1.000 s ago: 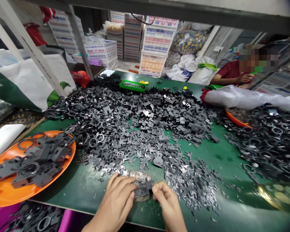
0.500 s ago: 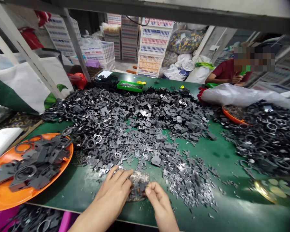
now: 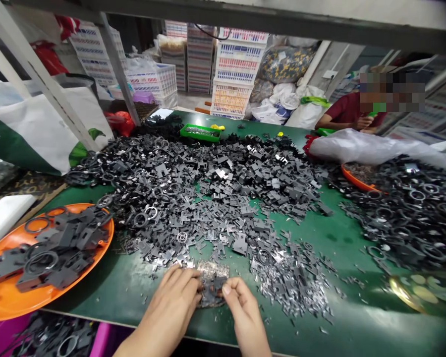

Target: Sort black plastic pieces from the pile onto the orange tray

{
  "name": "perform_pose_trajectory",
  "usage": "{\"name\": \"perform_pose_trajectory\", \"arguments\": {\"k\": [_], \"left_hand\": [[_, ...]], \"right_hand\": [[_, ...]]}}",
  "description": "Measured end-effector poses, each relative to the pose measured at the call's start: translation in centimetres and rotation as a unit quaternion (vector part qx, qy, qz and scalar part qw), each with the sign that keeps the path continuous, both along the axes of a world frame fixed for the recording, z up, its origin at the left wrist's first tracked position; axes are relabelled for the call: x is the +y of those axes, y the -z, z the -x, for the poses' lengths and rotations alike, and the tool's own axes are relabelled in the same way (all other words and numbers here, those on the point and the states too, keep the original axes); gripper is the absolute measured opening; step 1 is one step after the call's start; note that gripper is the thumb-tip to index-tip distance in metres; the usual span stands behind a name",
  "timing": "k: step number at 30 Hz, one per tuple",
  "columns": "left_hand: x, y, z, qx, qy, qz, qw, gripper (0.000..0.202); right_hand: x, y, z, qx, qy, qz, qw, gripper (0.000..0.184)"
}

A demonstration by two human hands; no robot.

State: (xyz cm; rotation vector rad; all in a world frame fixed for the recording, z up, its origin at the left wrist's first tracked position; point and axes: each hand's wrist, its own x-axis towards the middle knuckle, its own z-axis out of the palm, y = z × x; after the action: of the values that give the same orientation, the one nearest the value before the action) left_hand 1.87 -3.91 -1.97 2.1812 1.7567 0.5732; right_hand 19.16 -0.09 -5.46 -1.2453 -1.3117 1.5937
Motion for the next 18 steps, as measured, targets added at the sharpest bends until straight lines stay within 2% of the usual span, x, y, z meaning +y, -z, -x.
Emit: {"name": "perform_pose_trajectory", "arguments": {"k": [3, 6, 8, 13, 18], "left_hand": [[-0.4, -0.2, -0.4, 0.032, 0.0, 0.009, 0.999, 0.024], [-0.7, -0.3, -0.7, -0.002, -0.014, 0.066, 0.998, 0.021], [-1.1, 0.2, -1.0, -0.036, -0.034, 0.079, 0.996, 0.02], [-2.2, 1.8, -2.0, -0.1, -0.071, 0.035, 0.992, 0.024], [-2.5, 1.9, -2.4, -0.117, -0.092, 0.026, 0.988, 0.012]], "right_hand": [[-0.1, 0.0, 0.0, -0.011, 0.0, -0.009, 1.0, 0.038], [-0.4, 0.1, 0.0, -0.023, 0.009, -0.016, 1.0, 0.038], [-0.6, 0.2, 0.1, -0.035, 0.027, -0.024, 0.999, 0.037], [-1.7, 0.5, 0.4, -0.051, 0.084, -0.048, 0.994, 0.037], [-2.2, 0.7, 0.6, -0.053, 0.094, -0.049, 0.993, 0.038]]}}
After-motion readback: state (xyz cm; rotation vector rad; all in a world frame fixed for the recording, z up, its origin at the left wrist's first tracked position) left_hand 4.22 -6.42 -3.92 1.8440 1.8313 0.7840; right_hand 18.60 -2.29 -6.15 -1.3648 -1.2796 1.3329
